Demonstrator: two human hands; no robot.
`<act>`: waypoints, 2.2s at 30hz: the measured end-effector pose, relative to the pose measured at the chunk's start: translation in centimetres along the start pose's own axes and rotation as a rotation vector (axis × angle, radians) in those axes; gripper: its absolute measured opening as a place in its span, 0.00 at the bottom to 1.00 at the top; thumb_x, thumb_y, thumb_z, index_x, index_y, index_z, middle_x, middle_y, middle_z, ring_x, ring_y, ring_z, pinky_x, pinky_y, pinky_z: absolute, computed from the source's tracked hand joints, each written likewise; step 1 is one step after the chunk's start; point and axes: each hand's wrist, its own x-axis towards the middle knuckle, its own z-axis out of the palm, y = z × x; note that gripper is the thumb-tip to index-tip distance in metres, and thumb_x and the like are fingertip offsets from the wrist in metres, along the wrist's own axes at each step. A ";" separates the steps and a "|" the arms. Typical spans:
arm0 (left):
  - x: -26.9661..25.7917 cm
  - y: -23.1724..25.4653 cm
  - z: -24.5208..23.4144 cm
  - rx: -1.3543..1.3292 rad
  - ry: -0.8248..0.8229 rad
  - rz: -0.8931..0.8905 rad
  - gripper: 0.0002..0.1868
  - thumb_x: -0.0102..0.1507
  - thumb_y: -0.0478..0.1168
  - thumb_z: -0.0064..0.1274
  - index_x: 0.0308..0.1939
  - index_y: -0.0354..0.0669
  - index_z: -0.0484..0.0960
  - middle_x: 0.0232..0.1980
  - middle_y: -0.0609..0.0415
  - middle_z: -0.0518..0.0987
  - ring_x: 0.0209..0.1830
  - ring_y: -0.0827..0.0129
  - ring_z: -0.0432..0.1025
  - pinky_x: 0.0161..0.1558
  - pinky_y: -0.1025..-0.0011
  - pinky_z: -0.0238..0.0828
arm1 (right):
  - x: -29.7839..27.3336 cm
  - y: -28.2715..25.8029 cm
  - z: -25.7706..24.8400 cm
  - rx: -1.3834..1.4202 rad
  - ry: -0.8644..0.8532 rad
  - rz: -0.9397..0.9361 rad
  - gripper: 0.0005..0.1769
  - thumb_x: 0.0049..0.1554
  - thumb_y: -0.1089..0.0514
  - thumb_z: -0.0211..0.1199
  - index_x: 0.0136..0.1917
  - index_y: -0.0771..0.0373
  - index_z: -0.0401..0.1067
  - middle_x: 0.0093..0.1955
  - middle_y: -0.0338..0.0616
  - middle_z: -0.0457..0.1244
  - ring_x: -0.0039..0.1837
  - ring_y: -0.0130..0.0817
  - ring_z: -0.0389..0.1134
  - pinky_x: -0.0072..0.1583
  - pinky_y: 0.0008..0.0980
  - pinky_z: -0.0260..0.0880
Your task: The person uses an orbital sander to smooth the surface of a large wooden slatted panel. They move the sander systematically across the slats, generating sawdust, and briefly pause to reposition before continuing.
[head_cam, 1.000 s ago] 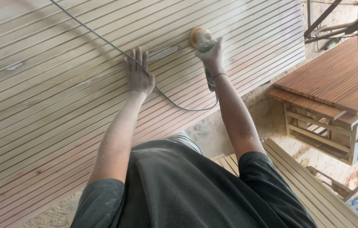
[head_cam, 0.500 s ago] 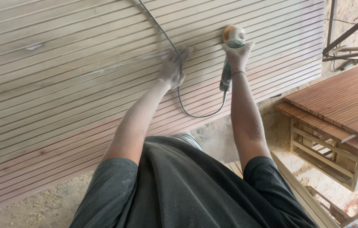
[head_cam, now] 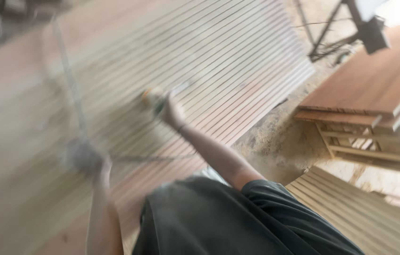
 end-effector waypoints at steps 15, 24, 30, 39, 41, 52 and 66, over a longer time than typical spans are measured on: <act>-3.2 -3.4 -8.2 -0.147 -0.264 -0.523 0.39 0.72 0.55 0.25 0.81 0.34 0.46 0.84 0.30 0.45 0.85 0.42 0.33 0.76 0.36 0.22 | -7.2 -22.4 7.9 -0.061 -0.659 -0.154 0.50 0.46 0.53 0.72 0.72 0.75 0.49 0.41 0.58 0.68 0.42 0.49 0.75 0.37 0.40 0.78; -5.1 -1.8 -7.1 -0.107 -0.263 -0.514 0.42 0.70 0.58 0.25 0.81 0.34 0.45 0.83 0.29 0.44 0.83 0.39 0.32 0.73 0.35 0.22 | -0.9 -14.4 4.8 -0.025 -0.504 -0.056 0.50 0.46 0.52 0.72 0.70 0.77 0.49 0.39 0.59 0.69 0.40 0.55 0.75 0.38 0.44 0.76; -3.9 2.6 -4.2 -0.214 -0.053 -0.254 0.42 0.73 0.63 0.21 0.83 0.38 0.51 0.85 0.36 0.50 0.83 0.33 0.45 0.77 0.33 0.34 | 4.7 -0.6 -0.3 0.149 -0.276 -0.078 0.47 0.47 0.50 0.75 0.69 0.74 0.56 0.49 0.53 0.70 0.48 0.44 0.76 0.47 0.38 0.77; -0.6 6.9 -3.7 -0.040 -0.384 -0.394 0.44 0.62 0.48 0.33 0.82 0.42 0.44 0.86 0.36 0.41 0.85 0.44 0.32 0.78 0.41 0.23 | 11.5 12.7 -8.6 0.079 0.001 0.301 0.38 0.50 0.46 0.80 0.64 0.69 0.68 0.57 0.52 0.73 0.56 0.36 0.77 0.57 0.33 0.78; -1.1 6.6 -4.1 -0.058 -0.374 -0.399 0.43 0.64 0.47 0.32 0.83 0.43 0.44 0.86 0.39 0.43 0.86 0.46 0.33 0.80 0.42 0.24 | 12.4 13.9 -8.0 0.065 -0.046 0.454 0.31 0.54 0.46 0.78 0.63 0.65 0.76 0.57 0.52 0.75 0.57 0.35 0.79 0.60 0.31 0.79; -3.5 1.2 -3.4 -0.130 -0.214 -0.494 0.35 0.73 0.53 0.18 0.83 0.44 0.47 0.86 0.40 0.45 0.87 0.48 0.36 0.81 0.48 0.22 | 6.5 -0.1 5.8 0.102 -0.010 0.070 0.49 0.47 0.55 0.78 0.70 0.72 0.50 0.57 0.54 0.70 0.52 0.43 0.76 0.54 0.36 0.77; 1.1 -9.8 -9.4 -0.344 -0.269 -0.602 0.33 0.73 0.48 0.07 0.82 0.53 0.50 0.87 0.48 0.43 0.88 0.55 0.31 0.83 0.55 0.17 | -5.4 -23.4 13.2 -0.012 -0.606 -0.248 0.52 0.49 0.57 0.72 0.72 0.77 0.40 0.42 0.65 0.69 0.42 0.59 0.73 0.42 0.49 0.76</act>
